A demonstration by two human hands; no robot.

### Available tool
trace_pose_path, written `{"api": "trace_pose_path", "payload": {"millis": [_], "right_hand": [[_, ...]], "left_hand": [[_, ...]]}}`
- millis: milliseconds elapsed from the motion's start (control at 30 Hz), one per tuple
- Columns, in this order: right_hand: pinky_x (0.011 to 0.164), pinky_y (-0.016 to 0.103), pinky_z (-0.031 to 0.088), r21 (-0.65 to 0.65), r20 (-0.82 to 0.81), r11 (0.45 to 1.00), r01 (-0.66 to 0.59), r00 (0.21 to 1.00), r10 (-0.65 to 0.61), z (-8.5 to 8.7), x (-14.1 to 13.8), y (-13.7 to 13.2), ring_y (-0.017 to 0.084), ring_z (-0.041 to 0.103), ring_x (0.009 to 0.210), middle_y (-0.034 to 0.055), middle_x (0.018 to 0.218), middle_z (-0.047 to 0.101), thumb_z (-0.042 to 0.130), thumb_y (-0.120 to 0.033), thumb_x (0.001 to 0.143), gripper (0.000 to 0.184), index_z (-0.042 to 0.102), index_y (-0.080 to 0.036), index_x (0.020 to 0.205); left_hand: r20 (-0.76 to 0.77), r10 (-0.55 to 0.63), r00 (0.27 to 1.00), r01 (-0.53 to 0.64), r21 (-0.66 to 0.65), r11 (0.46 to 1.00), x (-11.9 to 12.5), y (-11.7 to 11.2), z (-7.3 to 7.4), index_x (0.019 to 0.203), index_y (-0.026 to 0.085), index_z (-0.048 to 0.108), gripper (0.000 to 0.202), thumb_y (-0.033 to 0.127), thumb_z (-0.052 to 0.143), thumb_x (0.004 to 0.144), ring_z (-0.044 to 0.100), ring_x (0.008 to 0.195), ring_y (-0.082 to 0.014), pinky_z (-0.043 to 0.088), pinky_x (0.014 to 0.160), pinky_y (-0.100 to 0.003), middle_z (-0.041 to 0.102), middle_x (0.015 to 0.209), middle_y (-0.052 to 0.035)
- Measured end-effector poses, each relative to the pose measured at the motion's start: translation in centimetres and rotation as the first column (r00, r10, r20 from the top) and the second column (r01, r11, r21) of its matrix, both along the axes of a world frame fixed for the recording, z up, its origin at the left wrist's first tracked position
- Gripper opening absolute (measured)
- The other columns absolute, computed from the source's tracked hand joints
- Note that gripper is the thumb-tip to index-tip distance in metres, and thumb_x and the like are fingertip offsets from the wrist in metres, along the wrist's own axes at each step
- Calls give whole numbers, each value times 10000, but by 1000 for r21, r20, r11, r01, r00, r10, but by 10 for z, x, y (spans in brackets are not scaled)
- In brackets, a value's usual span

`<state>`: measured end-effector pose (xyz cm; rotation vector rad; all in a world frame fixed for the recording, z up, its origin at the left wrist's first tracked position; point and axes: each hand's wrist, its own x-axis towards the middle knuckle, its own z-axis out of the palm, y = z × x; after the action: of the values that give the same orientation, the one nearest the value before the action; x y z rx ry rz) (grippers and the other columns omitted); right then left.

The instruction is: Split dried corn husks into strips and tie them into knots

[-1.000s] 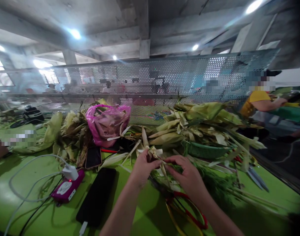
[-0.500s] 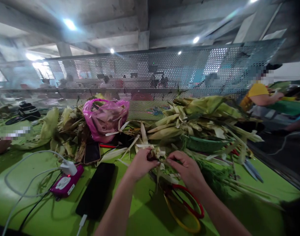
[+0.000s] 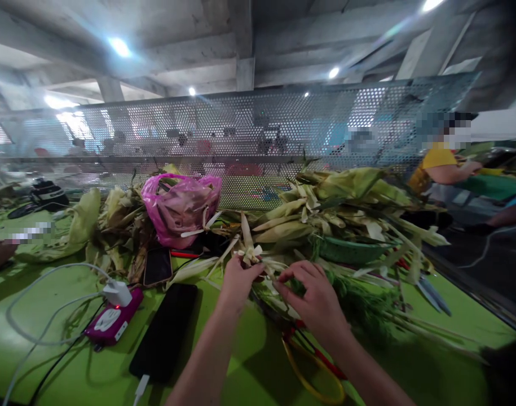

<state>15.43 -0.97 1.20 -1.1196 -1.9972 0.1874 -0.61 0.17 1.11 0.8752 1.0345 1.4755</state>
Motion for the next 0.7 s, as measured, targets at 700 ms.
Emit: {"api": "trace_pose_path", "payload": {"millis": [700], "right_hand": [[711,330,447,-271,-177,962,-8,983,-42,-9,2,8,226,598,752,61,795,671,580,-382,806,204,639,-187,796]], "left_hand": [[11,-67,998,67,22,998,4,1,-7,866,132,577,380,286,791,592,613,615,-126,497,585,-246,640,718,-9]]}}
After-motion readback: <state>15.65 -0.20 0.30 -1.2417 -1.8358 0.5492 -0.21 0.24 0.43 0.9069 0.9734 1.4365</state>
